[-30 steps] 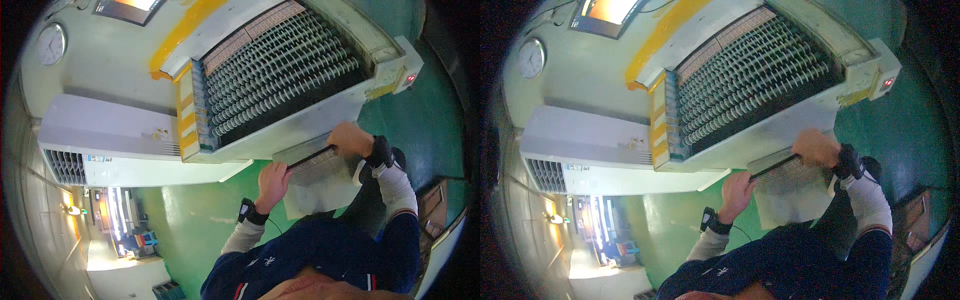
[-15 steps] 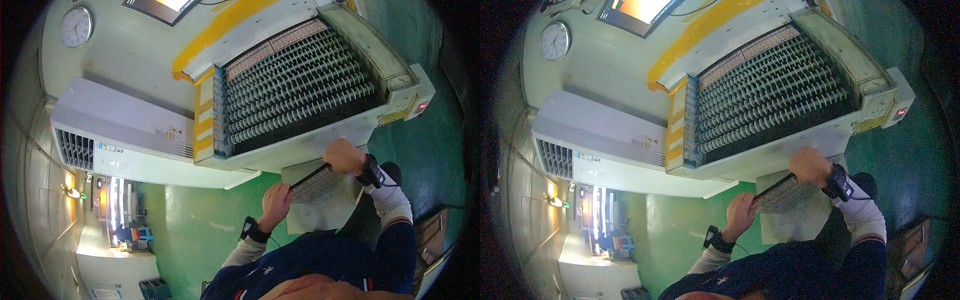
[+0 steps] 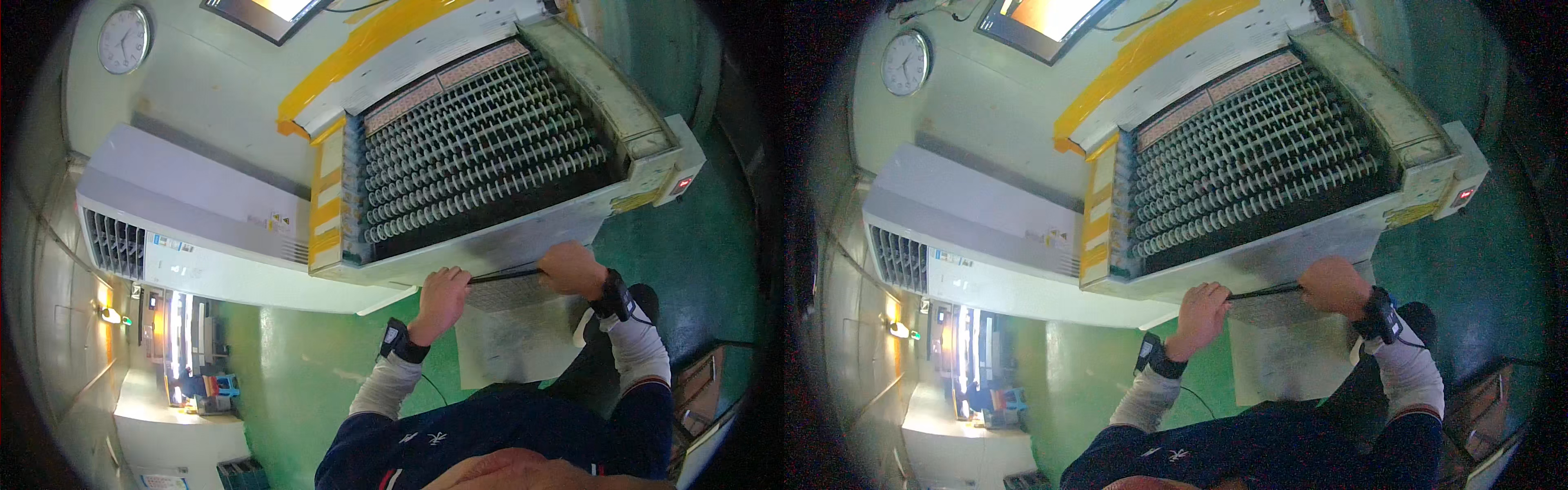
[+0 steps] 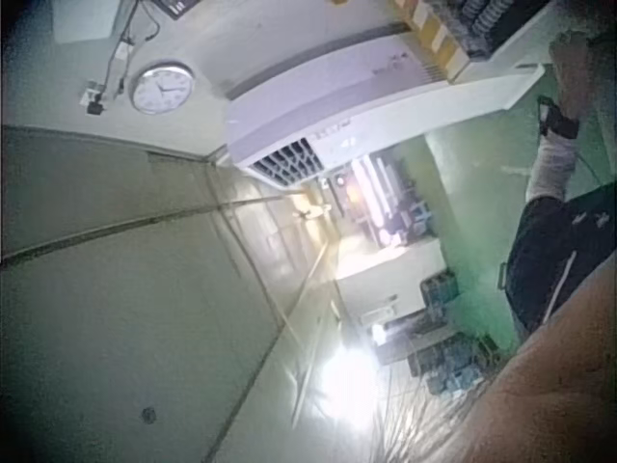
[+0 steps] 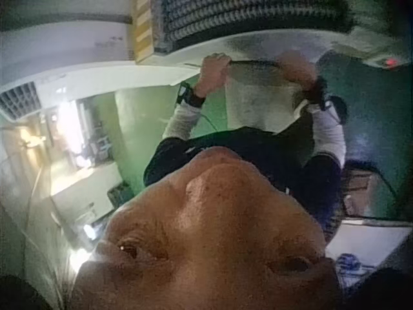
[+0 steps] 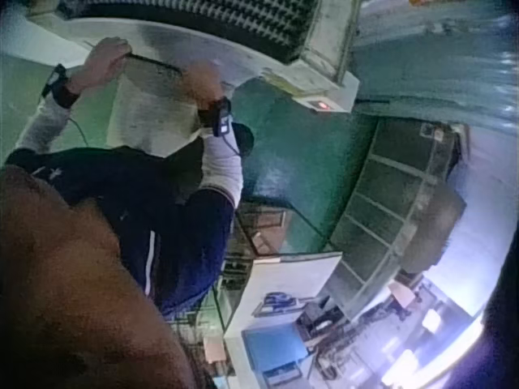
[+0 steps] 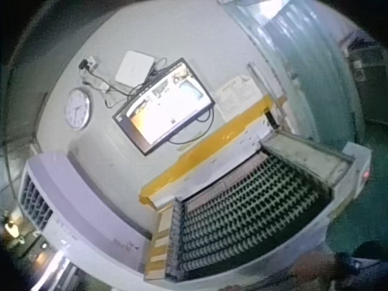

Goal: Placing and aligning sheets of material into the slots of an industrial machine.

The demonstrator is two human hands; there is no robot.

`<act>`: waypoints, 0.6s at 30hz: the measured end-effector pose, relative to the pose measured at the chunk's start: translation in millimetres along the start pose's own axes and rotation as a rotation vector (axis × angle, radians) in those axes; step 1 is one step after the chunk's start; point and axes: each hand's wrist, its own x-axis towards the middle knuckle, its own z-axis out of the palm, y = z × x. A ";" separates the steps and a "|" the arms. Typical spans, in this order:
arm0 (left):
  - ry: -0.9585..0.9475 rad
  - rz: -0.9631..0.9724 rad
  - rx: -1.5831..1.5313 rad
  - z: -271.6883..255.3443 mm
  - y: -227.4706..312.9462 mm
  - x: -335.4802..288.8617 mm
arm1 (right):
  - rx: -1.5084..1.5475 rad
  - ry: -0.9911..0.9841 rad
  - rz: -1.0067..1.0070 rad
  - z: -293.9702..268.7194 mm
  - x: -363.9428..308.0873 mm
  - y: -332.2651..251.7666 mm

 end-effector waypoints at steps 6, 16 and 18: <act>0.011 0.003 -0.021 8.1 -17.7 9.6 | 0.227 0.126 0.031 -17.5 -8.9 33.3; 0.058 0.032 0.059 19.2 -36.9 33.2 | 1.105 0.653 0.523 -7.0 -117.2 203.3; 0.071 0.046 0.062 20.4 -38.3 39.1 | 1.229 1.036 0.803 12.6 -135.7 234.0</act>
